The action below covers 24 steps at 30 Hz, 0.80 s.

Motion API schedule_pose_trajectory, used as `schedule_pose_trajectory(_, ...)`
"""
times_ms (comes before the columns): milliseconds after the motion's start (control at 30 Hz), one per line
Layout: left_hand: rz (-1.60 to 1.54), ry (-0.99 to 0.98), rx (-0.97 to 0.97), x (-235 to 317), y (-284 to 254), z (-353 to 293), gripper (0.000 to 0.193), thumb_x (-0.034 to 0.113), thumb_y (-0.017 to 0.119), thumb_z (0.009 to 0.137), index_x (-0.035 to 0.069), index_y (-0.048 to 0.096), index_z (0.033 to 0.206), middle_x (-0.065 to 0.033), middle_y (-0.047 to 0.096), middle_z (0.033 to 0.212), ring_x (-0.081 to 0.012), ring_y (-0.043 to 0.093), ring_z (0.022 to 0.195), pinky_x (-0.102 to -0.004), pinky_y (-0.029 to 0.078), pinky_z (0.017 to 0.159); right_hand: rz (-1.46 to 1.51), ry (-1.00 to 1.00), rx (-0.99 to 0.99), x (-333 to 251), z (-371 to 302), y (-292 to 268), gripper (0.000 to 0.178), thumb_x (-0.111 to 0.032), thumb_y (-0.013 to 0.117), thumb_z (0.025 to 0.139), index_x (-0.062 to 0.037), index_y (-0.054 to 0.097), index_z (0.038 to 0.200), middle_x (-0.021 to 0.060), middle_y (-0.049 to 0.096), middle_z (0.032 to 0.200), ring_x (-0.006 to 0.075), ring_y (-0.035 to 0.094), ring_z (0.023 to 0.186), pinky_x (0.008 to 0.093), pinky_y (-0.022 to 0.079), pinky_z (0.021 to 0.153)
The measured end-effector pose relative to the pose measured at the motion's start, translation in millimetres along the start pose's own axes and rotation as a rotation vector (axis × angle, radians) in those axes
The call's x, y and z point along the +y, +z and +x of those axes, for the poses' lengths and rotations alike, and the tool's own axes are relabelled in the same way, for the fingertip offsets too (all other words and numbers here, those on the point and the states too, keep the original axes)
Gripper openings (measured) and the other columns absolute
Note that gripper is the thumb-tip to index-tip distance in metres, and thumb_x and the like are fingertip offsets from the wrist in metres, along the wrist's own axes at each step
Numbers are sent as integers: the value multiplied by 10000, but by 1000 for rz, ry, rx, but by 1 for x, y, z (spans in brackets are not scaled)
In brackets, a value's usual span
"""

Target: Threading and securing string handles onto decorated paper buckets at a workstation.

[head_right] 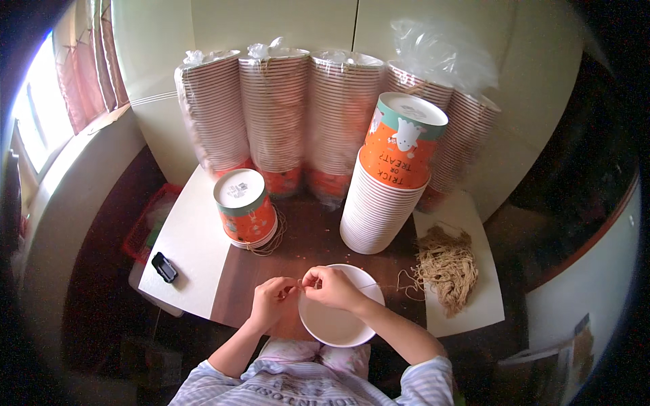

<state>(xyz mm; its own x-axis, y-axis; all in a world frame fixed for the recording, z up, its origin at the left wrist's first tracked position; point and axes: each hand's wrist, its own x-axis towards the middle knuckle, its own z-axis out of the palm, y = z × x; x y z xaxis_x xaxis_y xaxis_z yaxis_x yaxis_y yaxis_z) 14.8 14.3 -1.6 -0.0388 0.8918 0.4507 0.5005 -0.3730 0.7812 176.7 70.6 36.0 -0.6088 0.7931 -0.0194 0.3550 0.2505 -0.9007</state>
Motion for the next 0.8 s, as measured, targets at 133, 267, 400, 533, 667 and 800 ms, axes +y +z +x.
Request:
schedule_pose_trajectory(133, -194, -89, 33, 0, 4, -3, 105, 40, 636, 719, 55, 619, 821, -79, 587, 681, -148, 566, 563, -245, 462, 504, 31, 30, -7, 0, 0, 0, 101, -86, 593, 728, -9, 594, 793, 42, 596, 711, 92, 554, 659, 246, 455, 609)
schedule_pose_trajectory(267, -202, -103, 26, -2, 3, -3, 111, 13, 631, 729, 34, 618, 837, -71, 606, 711, -105, 566, 583, -214, 456, 515, 31, 17, 0, 5, 2, 1, 106, -87, 595, 728, -10, 597, 801, 42, 597, 715, 94, 555, 664, 246, 456, 614)
schedule_pose_trajectory(400, -355, -177, -29, -3, 1, -4, 95, 13, 615, 757, 12, 614, 852, -38, 614, 735, -44, 542, 621, -188, 438, 525, 35, 8, 9, 5, 3, 1, 113, -89, 599, 727, -8, 601, 805, 52, 603, 719, 100, 563, 666, 254, 461, 615)
schedule_pose_trajectory(533, -571, -220, -30, -11, 5, -7, 86, 29, 605, 780, 2, 609, 862, -23, 614, 739, -27, 531, 648, -178, 434, 544, -47, -14, 34, 3, 3, 0, 118, -94, 604, 720, -7, 604, 801, 68, 608, 726, 114, 573, 654, 264, 464, 607)
schedule_pose_trajectory(667, -646, -289, -33, -12, 4, -5, 88, 43, 602, 793, 3, 608, 871, -20, 618, 734, -28, 531, 647, -172, 435, 560, -80, -17, 38, -1, 2, 0, 121, -104, 609, 717, -11, 605, 796, 71, 608, 727, 126, 573, 638, 267, 465, 600)
schedule_pose_trajectory(800, -526, -281, -47, -9, 2, -2, 95, 48, 615, 787, 6, 612, 872, -12, 620, 727, -24, 533, 637, -169, 433, 556, -104, -29, 42, -1, 1, 1, 126, -117, 613, 717, -17, 609, 794, 71, 609, 733, 130, 573, 630, 268, 465, 598)
